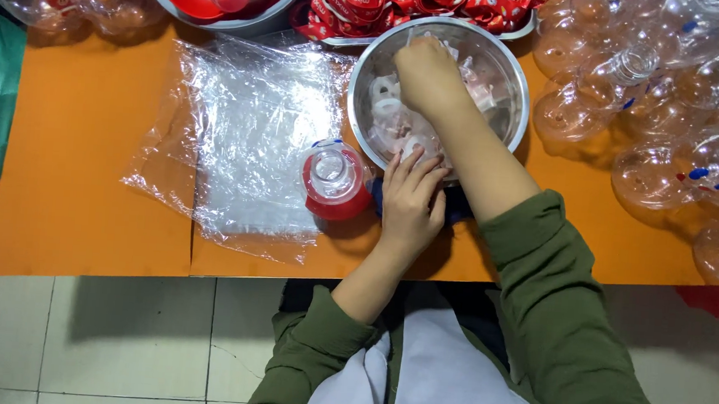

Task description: Assembling plastic bottles by attaching caps and lanyards at a workspace.

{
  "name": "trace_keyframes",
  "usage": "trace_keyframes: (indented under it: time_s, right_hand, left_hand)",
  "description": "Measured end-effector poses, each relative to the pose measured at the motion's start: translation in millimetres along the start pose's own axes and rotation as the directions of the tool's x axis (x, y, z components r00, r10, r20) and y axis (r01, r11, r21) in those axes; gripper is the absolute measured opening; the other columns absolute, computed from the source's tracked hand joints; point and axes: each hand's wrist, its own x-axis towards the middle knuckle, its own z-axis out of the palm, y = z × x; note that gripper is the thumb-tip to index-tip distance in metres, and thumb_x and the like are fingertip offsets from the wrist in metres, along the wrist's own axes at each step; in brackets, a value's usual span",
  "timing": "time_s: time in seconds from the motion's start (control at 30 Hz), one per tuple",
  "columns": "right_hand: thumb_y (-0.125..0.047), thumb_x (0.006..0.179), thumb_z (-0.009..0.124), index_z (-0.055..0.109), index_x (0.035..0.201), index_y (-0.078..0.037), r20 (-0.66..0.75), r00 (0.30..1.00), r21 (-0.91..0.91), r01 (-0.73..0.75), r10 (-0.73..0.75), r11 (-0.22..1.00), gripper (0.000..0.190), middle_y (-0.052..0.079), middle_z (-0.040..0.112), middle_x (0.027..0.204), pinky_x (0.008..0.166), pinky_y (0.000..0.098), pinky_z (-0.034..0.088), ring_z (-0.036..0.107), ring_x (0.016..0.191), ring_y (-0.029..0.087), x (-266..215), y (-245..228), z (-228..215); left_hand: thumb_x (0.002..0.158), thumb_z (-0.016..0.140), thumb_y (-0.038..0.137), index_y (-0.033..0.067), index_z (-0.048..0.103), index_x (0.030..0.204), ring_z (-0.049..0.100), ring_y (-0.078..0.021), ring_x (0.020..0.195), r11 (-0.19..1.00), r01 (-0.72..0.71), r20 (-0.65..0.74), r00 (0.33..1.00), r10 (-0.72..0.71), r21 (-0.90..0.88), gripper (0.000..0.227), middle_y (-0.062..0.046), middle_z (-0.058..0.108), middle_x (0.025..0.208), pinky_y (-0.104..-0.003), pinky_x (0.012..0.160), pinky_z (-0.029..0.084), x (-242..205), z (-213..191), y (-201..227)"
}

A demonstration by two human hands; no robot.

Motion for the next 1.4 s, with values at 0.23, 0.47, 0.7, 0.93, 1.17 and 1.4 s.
trace_keyframes:
  time_s: [0.23, 0.47, 0.7, 0.93, 1.17, 1.4]
  right_hand:
    - [-0.003, 0.084, 0.066, 0.078, 0.091, -0.008, -0.058, 0.998, -0.333, 0.007, -0.028, 0.943, 0.015, 0.017, 0.072, 0.099, 0.077, 0.0470, 0.057, 0.066, 0.095, 0.036, 15.8, -4.6, 24.4]
    - [-0.021, 0.099, 0.054, 0.073, 0.110, -0.010, 0.068, 0.983, -0.385, -0.133, 0.171, 0.913, 0.025, 0.006, 0.074, 0.101, 0.067, 0.0395, 0.054, 0.073, 0.088, 0.027, 18.4, -29.8, 18.6]
    - [-0.005, 0.086, 0.067, 0.075, 0.097, -0.012, 0.080, 0.989, -0.214, -0.105, 0.125, 0.971, 0.015, 0.008, 0.074, 0.096, 0.060, 0.0452, 0.059, 0.076, 0.082, 0.032, 23.7, -11.8, 28.0]
    - [-0.005, 0.090, 0.075, 0.053, 0.069, -0.004, 0.109, 0.994, 0.014, -0.020, 0.018, 1.000, 0.030, 0.011, 0.057, 0.069, 0.055, 0.0435, 0.054, 0.058, 0.060, 0.026, -21.8, -12.1, -28.1]
    - [-0.017, 0.090, 0.083, 0.066, 0.142, -0.012, -0.135, 0.984, 0.516, 0.172, -0.118, 0.839, 0.055, 0.008, 0.069, 0.086, 0.070, 0.0387, 0.049, 0.061, 0.074, 0.022, -93.0, -0.2, -81.8]
    - [-0.005, 0.087, 0.087, 0.073, 0.130, -0.007, -0.573, 0.799, 0.574, 0.550, -0.182, 0.606, 0.046, 0.010, 0.057, 0.071, 0.064, 0.0383, 0.045, 0.050, 0.063, 0.024, -172.5, 2.4, -104.1]
  left_hand:
    - [0.078, 0.068, 0.000, 0.0020, 0.068, 0.103, 0.058, -0.0381, 0.126, 1.000, -0.016, 0.012, 1.000, 0.015, 0.020, 0.025, -0.013, 0.068, 0.113, -0.055, 0.117, 0.035, -0.1, 0.2, -0.2]
    - [0.078, 0.063, 0.001, -0.0005, 0.065, 0.095, 0.059, -0.0364, 0.117, 1.000, 0.022, -0.005, 1.000, -0.022, 0.016, 0.017, -0.015, 0.069, 0.109, -0.052, 0.116, 0.036, -1.6, 2.9, -2.2]
    - [0.083, 0.064, 0.003, 0.0013, 0.066, 0.097, 0.060, -0.0351, 0.122, 1.000, 0.023, -0.013, 1.000, -0.022, 0.009, 0.015, -0.012, 0.070, 0.111, -0.051, 0.116, 0.036, 0.5, 2.7, -1.1]
    - [0.081, 0.066, 0.004, 0.0049, 0.070, 0.106, 0.059, -0.0333, 0.126, 1.000, 0.020, 0.005, 1.000, -0.020, 0.019, 0.026, -0.009, 0.071, 0.114, -0.049, 0.117, 0.036, 0.5, 1.1, 0.4]
    - [0.086, 0.065, 0.003, 0.0059, 0.070, 0.110, 0.061, -0.0322, 0.125, 0.999, 0.041, -0.008, 0.999, -0.041, 0.001, 0.025, -0.009, 0.071, 0.122, -0.048, 0.117, 0.036, 0.4, 0.0, 0.2]
    - [0.090, 0.066, -0.005, 0.0064, 0.072, 0.108, 0.071, -0.0323, 0.103, 0.941, -0.026, -0.277, 0.958, -0.072, -0.336, 0.022, -0.007, 0.073, 0.105, -0.045, 0.098, 0.053, 12.6, -4.7, 0.4]
